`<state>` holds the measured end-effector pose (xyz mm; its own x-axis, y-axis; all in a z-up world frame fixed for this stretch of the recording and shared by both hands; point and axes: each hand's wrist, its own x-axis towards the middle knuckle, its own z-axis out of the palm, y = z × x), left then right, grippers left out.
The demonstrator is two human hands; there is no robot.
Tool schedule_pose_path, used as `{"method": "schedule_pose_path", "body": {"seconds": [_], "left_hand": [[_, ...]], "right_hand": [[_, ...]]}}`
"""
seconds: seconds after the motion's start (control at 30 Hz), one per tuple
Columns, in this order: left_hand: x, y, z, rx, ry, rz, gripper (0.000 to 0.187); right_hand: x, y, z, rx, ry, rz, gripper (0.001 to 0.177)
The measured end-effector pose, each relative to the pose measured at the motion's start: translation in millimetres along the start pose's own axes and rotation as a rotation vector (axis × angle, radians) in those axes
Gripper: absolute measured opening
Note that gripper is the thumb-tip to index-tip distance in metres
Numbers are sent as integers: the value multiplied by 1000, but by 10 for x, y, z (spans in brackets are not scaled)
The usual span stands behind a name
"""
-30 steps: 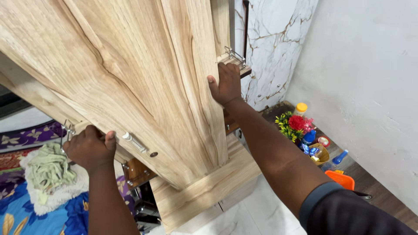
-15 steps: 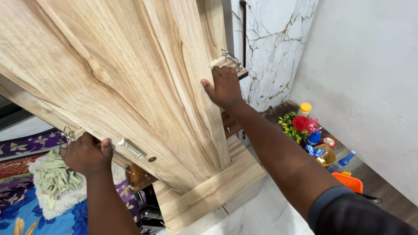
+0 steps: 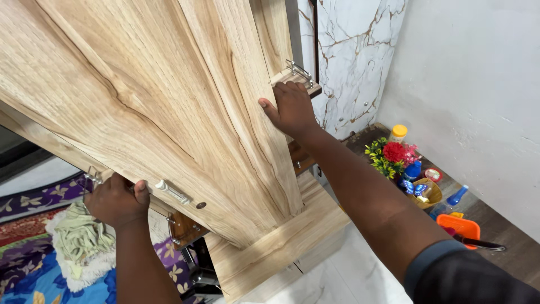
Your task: The person aligns and secures a light-colored wooden cabinet door to its frame using both hands. They repeatedly adjust the door's position and press the metal hinges into place on the cabinet frame.
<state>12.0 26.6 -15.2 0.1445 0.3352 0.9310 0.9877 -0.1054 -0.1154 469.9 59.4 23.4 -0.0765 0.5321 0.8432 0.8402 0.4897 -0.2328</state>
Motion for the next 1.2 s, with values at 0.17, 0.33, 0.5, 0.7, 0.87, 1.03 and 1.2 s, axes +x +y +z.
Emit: {"method": "schedule_pose_path", "body": {"seconds": [0.17,0.33,0.5,0.7,0.87,1.03,1.2], "left_hand": [[16,-67,67,-14,-12,13,83],[104,-292,195,-19,-27,12,80],[189,-409,333,-73,-17,37,82],[210,-450,412,-106,1,75,85],[240,-487,495,-124,-13,67,88],[208,-516,567,-111,-27,60,88],[131,-535,573,-112,14,76,85]], "right_hand": [[-50,-50,23,-24,-2,13,56],[132,-134,182,-89,12,-16,55],[93,-249,183,-71,33,-14,52],[49,-371,98,-82,29,18,51],[-12,-419,82,-91,42,27,50],[-40,-510,165,-81,155,55,47],[-23,-615,378,-68,341,152,44]]}}
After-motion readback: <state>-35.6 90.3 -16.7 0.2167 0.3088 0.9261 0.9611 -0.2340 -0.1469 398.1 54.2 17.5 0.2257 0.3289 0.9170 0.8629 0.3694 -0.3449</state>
